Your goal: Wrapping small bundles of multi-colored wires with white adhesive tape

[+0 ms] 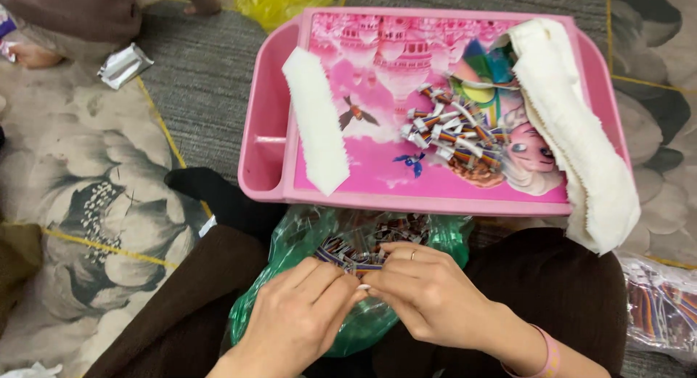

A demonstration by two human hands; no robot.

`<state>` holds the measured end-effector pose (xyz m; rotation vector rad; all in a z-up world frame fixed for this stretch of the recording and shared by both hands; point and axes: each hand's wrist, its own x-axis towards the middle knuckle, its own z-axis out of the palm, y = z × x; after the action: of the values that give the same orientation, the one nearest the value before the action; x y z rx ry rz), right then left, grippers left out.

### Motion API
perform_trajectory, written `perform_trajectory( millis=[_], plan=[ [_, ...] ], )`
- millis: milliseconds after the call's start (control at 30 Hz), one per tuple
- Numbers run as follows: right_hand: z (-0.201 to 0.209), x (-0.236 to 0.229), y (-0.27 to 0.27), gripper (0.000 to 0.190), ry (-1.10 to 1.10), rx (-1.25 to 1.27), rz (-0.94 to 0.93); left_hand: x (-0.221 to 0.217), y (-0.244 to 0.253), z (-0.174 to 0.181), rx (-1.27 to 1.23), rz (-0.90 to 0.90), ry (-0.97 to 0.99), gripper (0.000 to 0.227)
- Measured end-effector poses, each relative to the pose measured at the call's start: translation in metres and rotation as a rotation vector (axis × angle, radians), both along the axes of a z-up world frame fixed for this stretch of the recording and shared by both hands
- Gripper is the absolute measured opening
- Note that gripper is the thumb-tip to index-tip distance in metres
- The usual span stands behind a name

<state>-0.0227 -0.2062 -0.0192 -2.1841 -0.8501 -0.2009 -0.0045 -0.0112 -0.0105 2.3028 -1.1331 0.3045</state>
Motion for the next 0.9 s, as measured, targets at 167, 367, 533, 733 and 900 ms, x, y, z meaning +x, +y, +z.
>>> perform_trajectory(
  millis=[167, 367, 533, 733, 900],
  plan=[
    [0.018, 0.025, -0.03, 0.018, -0.159, -0.052, -0.181, 0.008, 0.006, 0.001, -0.121, 0.063, 0.332, 0.041],
    [0.018, 0.077, -0.079, 0.012, -0.25, 0.055, -0.635, 0.011, 0.009, -0.006, -0.055, 0.208, 0.606, 0.051],
    [0.02, 0.082, -0.089, 0.026, -0.091, 0.121, -0.637, 0.017, 0.018, -0.037, 0.227, 0.234, 0.604, 0.039],
    [-0.003, 0.026, -0.054, 0.017, -0.071, 0.191, -0.664, 0.013, 0.038, -0.112, 0.563, 0.347, 0.659, 0.028],
    [-0.056, -0.003, -0.014, 0.014, 0.064, 0.248, -0.396, 0.016, 0.031, -0.132, 0.63, 0.279, 0.613, 0.03]
  ],
)
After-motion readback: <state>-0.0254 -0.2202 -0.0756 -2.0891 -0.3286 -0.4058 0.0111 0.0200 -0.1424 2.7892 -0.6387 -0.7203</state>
